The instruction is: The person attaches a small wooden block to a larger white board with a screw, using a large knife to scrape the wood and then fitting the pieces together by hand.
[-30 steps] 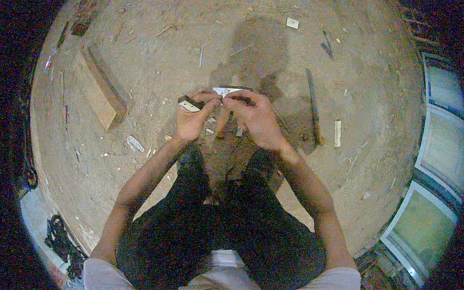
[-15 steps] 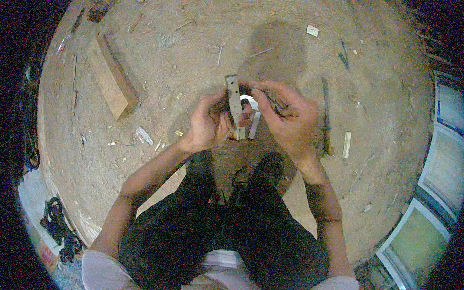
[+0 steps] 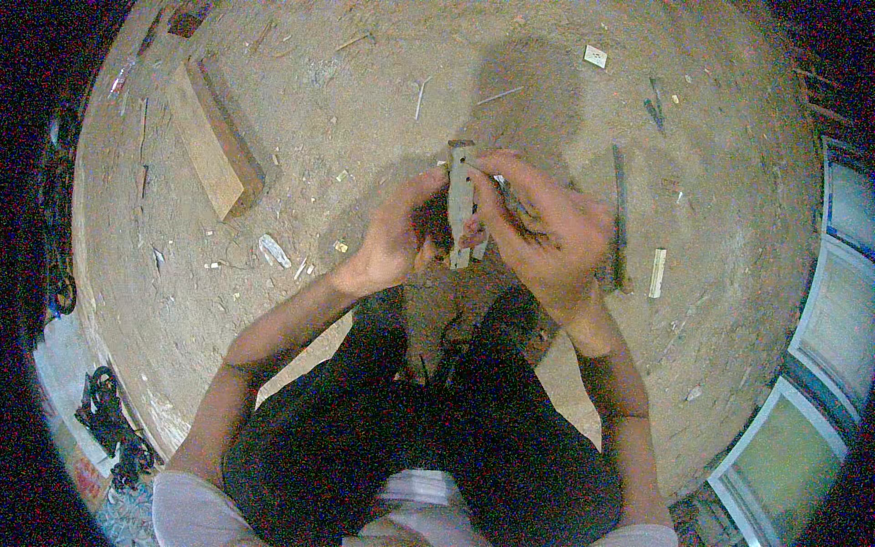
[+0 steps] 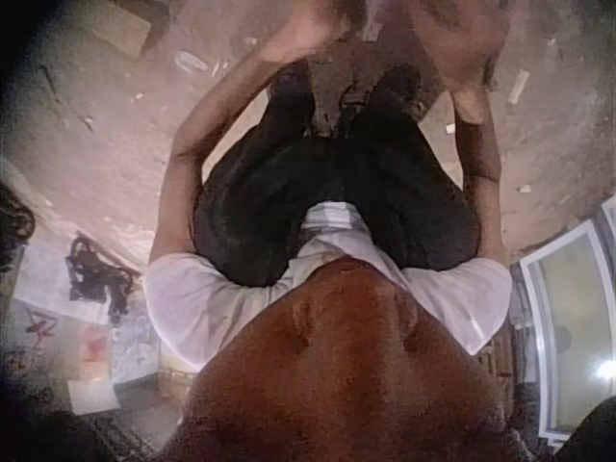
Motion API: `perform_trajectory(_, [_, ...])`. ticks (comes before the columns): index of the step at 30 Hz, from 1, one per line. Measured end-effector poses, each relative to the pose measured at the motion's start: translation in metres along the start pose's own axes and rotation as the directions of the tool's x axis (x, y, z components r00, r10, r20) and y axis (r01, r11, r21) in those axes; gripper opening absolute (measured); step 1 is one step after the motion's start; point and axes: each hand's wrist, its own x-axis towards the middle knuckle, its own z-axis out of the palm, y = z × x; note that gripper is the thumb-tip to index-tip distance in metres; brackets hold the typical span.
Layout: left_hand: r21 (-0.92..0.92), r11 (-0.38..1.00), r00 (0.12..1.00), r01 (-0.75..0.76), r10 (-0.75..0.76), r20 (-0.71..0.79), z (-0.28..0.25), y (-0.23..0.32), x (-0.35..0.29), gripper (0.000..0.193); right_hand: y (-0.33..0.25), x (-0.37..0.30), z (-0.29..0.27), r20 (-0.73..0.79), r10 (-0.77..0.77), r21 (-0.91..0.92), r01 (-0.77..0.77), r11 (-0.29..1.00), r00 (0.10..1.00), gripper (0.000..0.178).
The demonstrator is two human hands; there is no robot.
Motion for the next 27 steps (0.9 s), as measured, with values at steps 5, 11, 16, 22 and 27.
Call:
perform_trajectory(5, [0.124, 0.988, 0.994, -0.096, 0.089, 0.062, -0.003, -0.002, -0.001, 0.045, 0.0, -0.001, -0.003, 0.02, 0.041, -0.071, -0.04, 0.997, 0.999, 0.02])
perform_trajectory(11, [0.261, 0.914, 0.951, -0.31, 0.296, 0.092, -0.006, -0.01, -0.003, 0.046, 0.011, -0.003, 0.006, -0.05, -0.052, -0.022, 0.051, 0.998, 0.997, 0.019])
perform_trajectory(16, [0.092, 0.994, 0.998, -0.053, 0.055, -0.018, 0.002, 0.003, 0.001, 0.04, 0.005, -0.004, -0.001, 0.012, 0.046, -0.114, -0.044, 0.993, 0.999, 0.019])
perform_trajectory(22, [0.19, 0.98, 0.998, -0.068, 0.066, 0.017, 0.01, 0.017, -0.001, 0.051, 0.003, -0.003, 0.001, -0.002, -0.009, -0.093, 0.009, 0.996, 1.0, 0.02])
perform_trajectory(27, [0.212, 0.972, 0.995, -0.102, 0.102, 0.01, 0.01, 0.015, 0.0, 0.05, 0.004, -0.005, 0.004, 0.001, -0.021, -0.038, 0.021, 0.999, 1.0, 0.013])
